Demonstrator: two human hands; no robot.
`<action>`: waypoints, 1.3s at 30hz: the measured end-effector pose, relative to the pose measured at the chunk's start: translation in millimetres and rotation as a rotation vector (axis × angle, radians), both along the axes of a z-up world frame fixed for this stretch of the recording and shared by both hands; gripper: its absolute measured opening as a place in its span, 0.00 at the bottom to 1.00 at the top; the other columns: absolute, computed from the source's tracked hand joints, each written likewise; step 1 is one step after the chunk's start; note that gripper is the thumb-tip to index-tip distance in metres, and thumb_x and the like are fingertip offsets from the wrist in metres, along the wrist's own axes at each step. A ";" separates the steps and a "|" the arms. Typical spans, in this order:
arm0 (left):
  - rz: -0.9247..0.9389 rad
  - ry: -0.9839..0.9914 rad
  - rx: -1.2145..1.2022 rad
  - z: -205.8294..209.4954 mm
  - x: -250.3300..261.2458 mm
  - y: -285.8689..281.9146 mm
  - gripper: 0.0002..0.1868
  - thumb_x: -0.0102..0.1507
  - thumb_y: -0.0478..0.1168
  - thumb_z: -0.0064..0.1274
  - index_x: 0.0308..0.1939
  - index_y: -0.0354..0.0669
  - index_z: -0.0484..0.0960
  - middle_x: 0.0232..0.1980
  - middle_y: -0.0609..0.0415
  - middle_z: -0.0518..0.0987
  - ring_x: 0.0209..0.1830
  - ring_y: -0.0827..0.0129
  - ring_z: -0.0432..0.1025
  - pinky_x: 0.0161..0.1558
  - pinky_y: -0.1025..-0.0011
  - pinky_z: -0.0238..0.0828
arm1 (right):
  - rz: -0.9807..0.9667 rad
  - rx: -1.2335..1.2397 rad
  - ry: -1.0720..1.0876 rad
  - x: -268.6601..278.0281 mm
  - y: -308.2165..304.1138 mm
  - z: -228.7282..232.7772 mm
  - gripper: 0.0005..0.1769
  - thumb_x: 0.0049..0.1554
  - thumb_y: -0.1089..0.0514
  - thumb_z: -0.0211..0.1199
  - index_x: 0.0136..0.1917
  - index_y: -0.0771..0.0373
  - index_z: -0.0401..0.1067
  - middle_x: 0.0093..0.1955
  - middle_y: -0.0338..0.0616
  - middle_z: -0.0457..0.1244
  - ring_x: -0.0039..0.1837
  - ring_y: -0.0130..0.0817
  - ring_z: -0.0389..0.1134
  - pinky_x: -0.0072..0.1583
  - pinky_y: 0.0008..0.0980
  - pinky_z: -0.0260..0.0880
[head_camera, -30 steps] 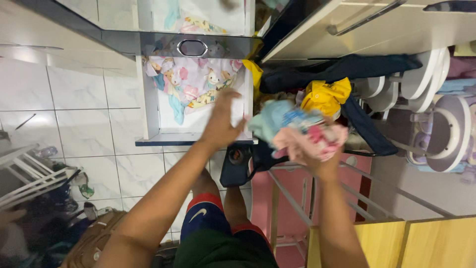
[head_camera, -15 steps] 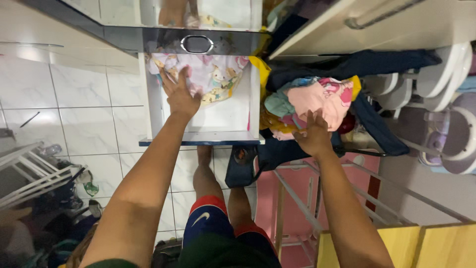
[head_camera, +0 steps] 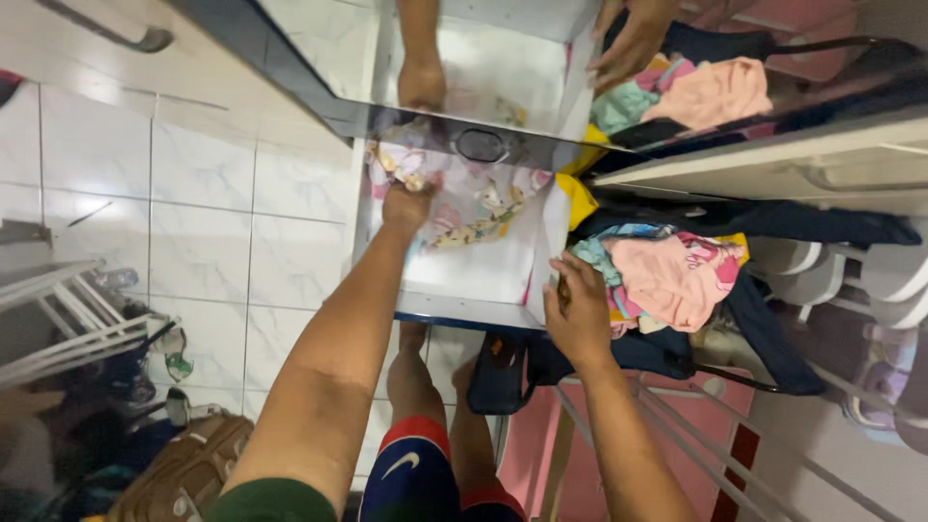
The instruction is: The person folds several items of clothing and places them individually into a dresser drawer.
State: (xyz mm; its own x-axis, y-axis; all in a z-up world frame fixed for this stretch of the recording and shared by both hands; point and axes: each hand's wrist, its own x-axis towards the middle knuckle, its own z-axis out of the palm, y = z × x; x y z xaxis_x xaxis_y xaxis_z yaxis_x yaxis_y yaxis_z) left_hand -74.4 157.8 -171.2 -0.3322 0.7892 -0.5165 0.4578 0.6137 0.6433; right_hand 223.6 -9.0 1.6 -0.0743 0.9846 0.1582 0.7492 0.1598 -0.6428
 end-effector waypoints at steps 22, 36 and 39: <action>-0.296 -0.765 0.136 115.3 -0.9 -163.5 0.34 0.64 0.61 0.53 0.62 0.37 0.76 0.57 0.49 0.82 0.58 0.65 0.74 0.59 0.66 0.69 | -0.327 -0.710 1.505 -37.9 10.7 -35.5 0.27 0.58 0.61 0.65 0.69 0.66 0.66 0.62 0.49 0.67 0.62 0.43 0.70 0.64 0.47 0.70; -0.503 -1.074 0.045 114.2 184.3 -171.7 0.21 0.72 0.51 0.52 0.60 0.39 0.73 0.47 0.55 0.72 0.44 0.73 0.67 0.47 0.73 0.69 | -0.435 -0.468 1.692 147.9 -78.6 83.4 0.33 0.61 0.49 0.62 0.74 0.67 0.62 0.69 0.52 0.64 0.67 0.47 0.68 0.68 0.48 0.67; -0.607 -1.106 0.012 98.0 261.4 -183.3 0.16 0.71 0.44 0.53 0.54 0.33 0.75 0.48 0.53 0.73 0.48 0.70 0.68 0.50 0.71 0.69 | -0.538 -0.387 1.681 162.3 -80.4 89.9 0.33 0.60 0.50 0.62 0.73 0.66 0.62 0.67 0.51 0.65 0.66 0.46 0.69 0.67 0.47 0.68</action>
